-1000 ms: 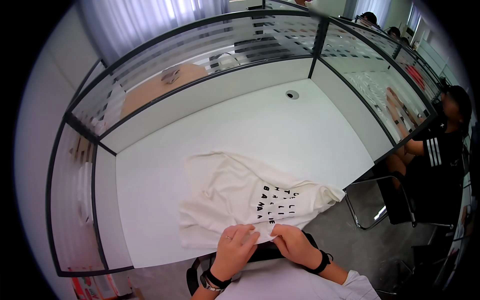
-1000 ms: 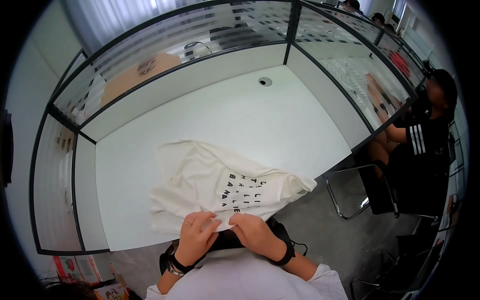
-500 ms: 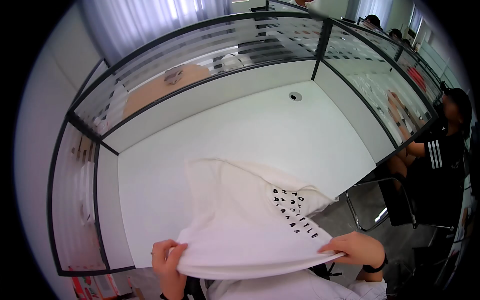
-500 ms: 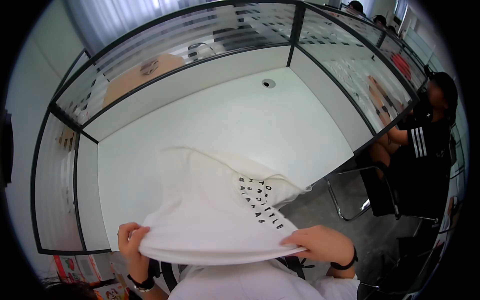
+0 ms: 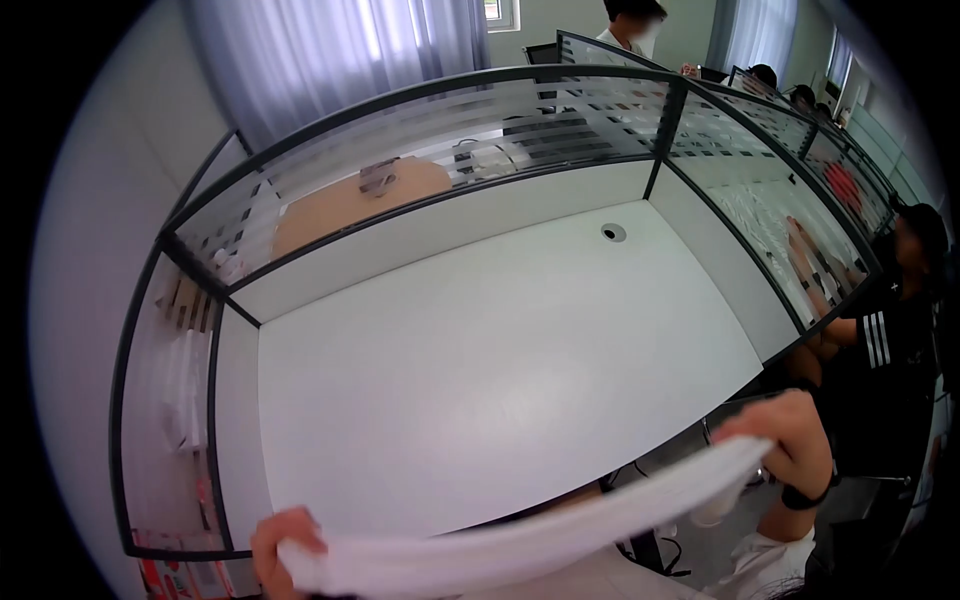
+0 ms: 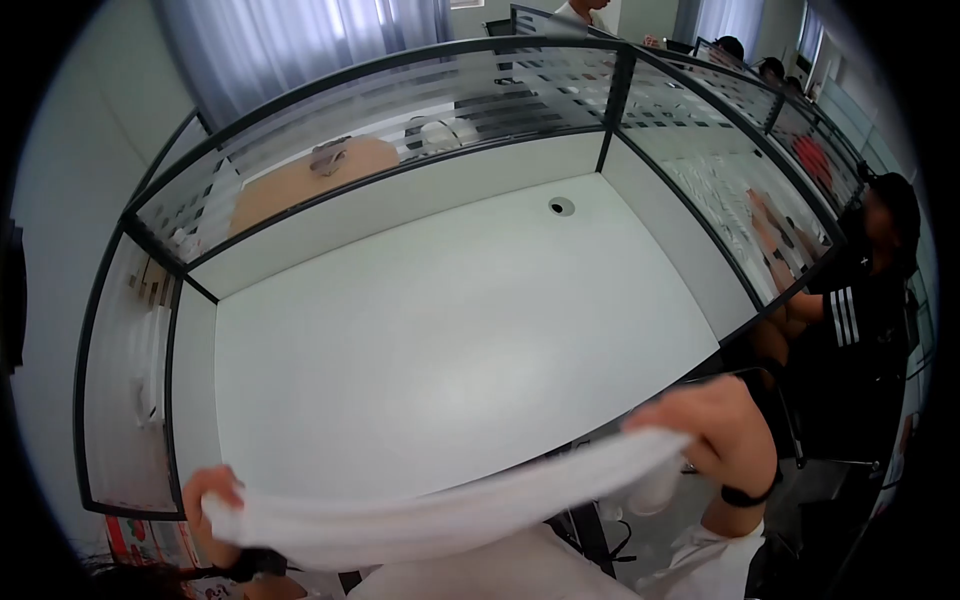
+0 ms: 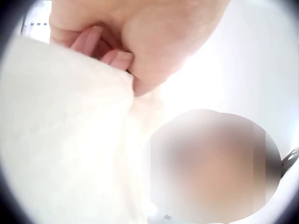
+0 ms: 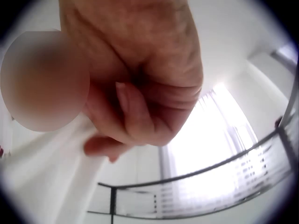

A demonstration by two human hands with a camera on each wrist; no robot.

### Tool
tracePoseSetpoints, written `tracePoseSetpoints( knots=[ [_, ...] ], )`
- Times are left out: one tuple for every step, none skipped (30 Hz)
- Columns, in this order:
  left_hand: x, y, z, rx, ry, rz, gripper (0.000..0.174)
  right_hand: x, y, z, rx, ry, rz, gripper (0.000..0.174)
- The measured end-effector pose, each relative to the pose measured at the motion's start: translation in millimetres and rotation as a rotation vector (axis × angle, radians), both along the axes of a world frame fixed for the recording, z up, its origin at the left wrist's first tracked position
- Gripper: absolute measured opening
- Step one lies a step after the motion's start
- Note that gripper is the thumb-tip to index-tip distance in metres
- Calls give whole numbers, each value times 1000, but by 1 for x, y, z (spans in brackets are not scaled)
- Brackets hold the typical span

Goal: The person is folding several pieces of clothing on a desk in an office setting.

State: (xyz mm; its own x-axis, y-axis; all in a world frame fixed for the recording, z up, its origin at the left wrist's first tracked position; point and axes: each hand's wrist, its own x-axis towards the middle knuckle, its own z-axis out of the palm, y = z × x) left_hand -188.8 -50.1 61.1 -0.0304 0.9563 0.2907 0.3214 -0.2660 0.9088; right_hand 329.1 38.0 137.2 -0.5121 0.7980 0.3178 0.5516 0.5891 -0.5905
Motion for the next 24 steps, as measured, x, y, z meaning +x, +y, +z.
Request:
tracePoseSetpoints(
  knots=[
    [32,37,27,-51,70,155,10,-7,23,1,-4,-60,-23,36],
    [36,70,28,51,100,202,12,-11,50,-1,100,-96,-29,37],
    [31,92,41,-12,68,209,13,-27,63,28,-132,-135,-155,36],
    [26,112,58,-8,126,210,14,-29,83,31,-174,-24,-235,34],
    [28,129,76,71,171,191,14,-43,97,42,-34,71,-223,34],
    [30,141,96,158,212,175,14,-55,103,53,114,139,-238,33],
    [31,143,119,203,210,162,15,-62,110,67,216,244,-160,32],
    [32,143,139,247,210,151,16,-63,119,81,273,332,-86,32],
    [24,148,149,372,229,149,16,-63,129,90,374,376,-64,29],
    [16,152,156,495,250,147,17,-62,131,94,423,401,-51,28],
    [12,154,160,613,287,202,21,-62,134,99,471,424,-39,28],
    [4,153,160,611,290,205,21,-57,133,103,535,301,-105,27],
    [-7,151,159,594,353,219,24,-55,133,105,597,176,-172,28],
    [-13,148,155,575,416,231,29,-60,138,97,479,298,16,27],
    [-9,145,146,508,363,241,32,-61,140,87,415,257,-31,25],
    [-4,145,136,521,299,184,34,-65,139,74,399,237,-51,23],
    [-11,146,122,462,305,159,29,-68,137,61,382,216,-71,20],
    [-18,145,107,403,310,134,24,-71,132,47,360,193,-114,21],
    [-18,141,95,278,342,147,19,-67,133,28,317,142,-129,23],
    [-15,134,80,158,370,161,13,-73,123,8,256,155,-146,25],
    [-10,129,64,115,374,152,10,-71,118,-17,186,131,-120,27],
    [-4,128,41,84,365,135,7,-71,112,-41,138,32,-126,30],
    [-8,126,4,19,262,82,9,-67,109,-83,92,-32,-126,35],
    [-15,121,-34,-56,164,26,12,-68,102,-117,71,-97,-125,35]
  ],
)
